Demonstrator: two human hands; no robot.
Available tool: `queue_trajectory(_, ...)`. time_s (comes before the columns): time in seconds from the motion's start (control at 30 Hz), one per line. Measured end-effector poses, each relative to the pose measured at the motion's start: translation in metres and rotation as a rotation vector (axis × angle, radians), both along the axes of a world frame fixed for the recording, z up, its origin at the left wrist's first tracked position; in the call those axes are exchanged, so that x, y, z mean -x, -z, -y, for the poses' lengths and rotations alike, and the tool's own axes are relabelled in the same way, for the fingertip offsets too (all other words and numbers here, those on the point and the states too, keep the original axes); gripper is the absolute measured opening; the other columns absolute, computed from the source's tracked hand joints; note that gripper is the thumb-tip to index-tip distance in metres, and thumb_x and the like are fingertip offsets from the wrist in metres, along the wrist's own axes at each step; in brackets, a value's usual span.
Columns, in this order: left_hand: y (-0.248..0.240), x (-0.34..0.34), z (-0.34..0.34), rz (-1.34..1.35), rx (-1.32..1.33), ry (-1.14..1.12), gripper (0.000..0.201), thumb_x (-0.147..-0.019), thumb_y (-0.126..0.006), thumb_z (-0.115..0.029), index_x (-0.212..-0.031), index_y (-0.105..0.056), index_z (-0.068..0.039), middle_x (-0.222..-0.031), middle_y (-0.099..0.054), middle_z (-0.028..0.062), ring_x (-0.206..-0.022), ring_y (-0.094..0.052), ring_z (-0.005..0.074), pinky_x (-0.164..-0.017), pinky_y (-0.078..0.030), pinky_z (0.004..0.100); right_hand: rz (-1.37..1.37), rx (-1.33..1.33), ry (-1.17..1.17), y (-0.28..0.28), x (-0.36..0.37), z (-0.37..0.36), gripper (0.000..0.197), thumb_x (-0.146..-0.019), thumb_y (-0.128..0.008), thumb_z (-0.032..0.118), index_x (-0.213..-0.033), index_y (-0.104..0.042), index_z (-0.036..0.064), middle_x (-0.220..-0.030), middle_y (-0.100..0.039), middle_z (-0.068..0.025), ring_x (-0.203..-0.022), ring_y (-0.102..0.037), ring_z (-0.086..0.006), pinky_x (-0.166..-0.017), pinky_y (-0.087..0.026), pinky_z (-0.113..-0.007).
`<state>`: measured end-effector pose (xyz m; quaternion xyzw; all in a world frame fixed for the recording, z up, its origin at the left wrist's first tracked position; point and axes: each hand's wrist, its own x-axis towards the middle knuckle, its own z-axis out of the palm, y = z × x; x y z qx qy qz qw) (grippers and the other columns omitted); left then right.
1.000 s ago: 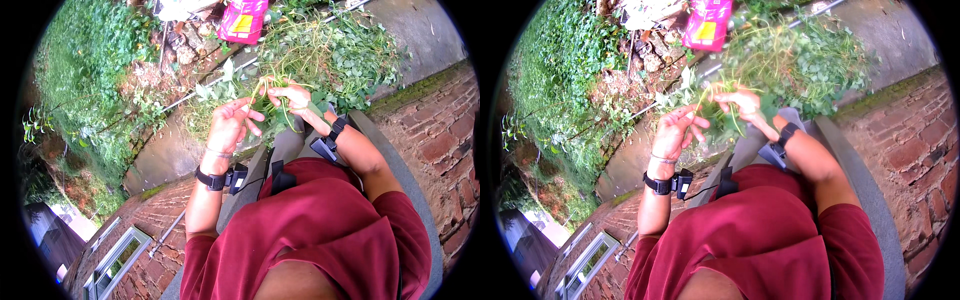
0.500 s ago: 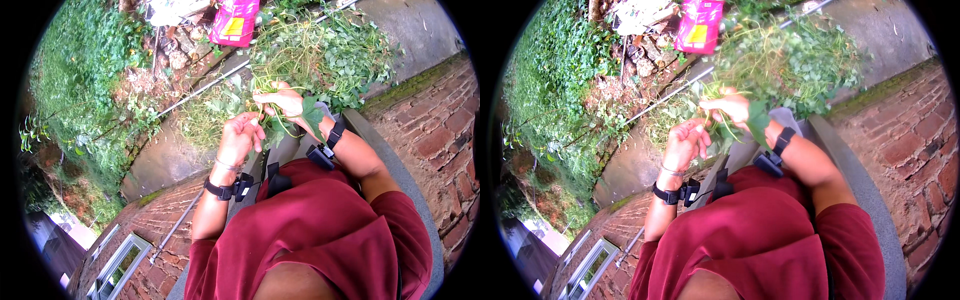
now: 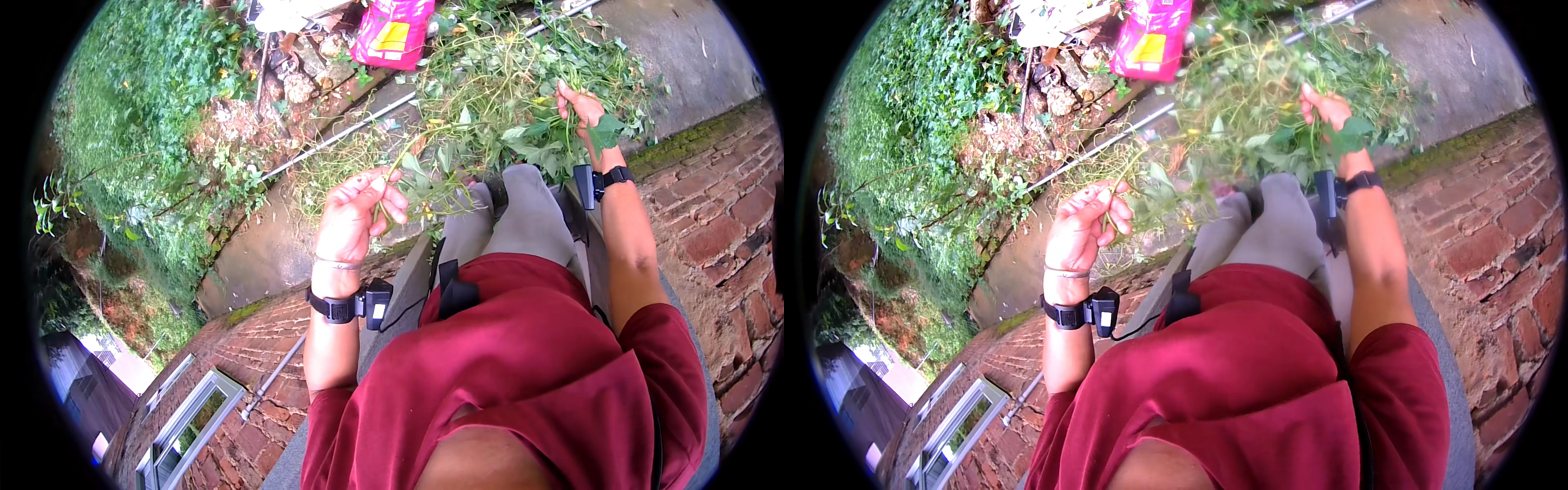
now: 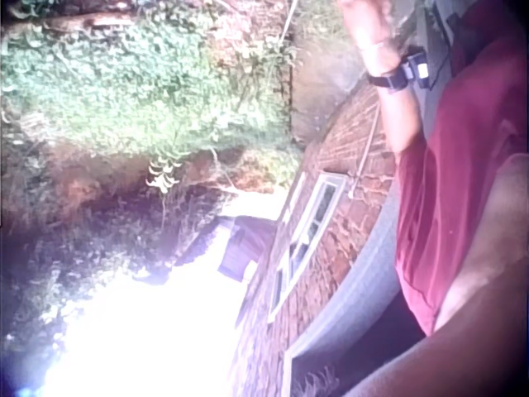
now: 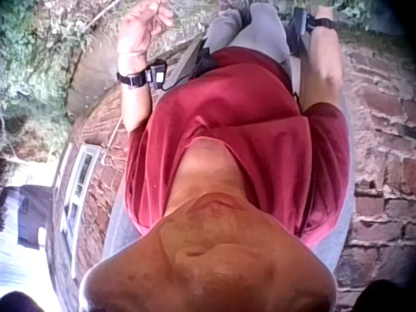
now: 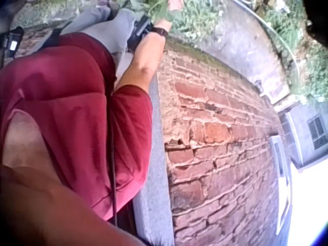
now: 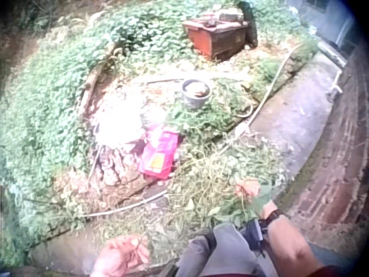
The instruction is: The person strips leaves from various plant stems by hand and places the gathered leaves onto a pile on their lap.
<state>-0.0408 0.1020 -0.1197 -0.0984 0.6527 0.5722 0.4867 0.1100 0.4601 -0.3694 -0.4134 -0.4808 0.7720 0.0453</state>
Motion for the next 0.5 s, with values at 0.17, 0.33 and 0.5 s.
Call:
queue_trajectory(0.17, 0.026, 0.008, -0.011, -0.217, 0.06, 0.034, 0.026, -0.09, -0.067, -0.007, -0.115, -0.068, -0.001, -0.09, -0.068, 0.0015, -0.069, -0.054, 0.0075, -0.06, -0.043, 0.0199, -0.27, 0.122, -0.26, -0.061, 0.018, 0.017, 0.023, -0.095, -0.065, 0.026, -0.086, -0.063, 0.0044, -0.073, -0.06, -0.0042, -0.057, -0.052, -0.0119, -0.054, -0.042, -0.026)
queue_trajectory(0.33, 0.02, 0.018, -0.04, -0.105, -0.225, -0.003, 0.036, -0.088, -0.065, 0.001, -0.123, -0.06, 0.005, -0.096, -0.067, 0.0065, -0.078, -0.06, 0.0135, -0.073, -0.05, 0.0261, -0.401, 0.416, -0.432, -0.132, 0.054, 0.087, 0.029, -0.085, -0.076, 0.012, -0.105, -0.063, -0.005, -0.067, -0.058, -0.0012, -0.05, -0.049, -0.0082, -0.047, -0.04, -0.021)
queue_trajectory(0.5, 0.007, 0.007, -0.068, -0.381, -0.159, 0.113, 0.049, -0.081, -0.064, 0.014, -0.128, -0.053, 0.007, -0.109, -0.062, 0.0105, -0.094, -0.065, 0.0165, -0.082, -0.056, 0.0281, -0.416, 0.436, -0.434, -0.169, 0.078, 0.127, 0.027, -0.083, -0.076, 0.012, -0.103, -0.068, -0.0028, -0.072, -0.062, -0.0013, -0.052, -0.05, -0.0071, -0.046, -0.036, -0.022)
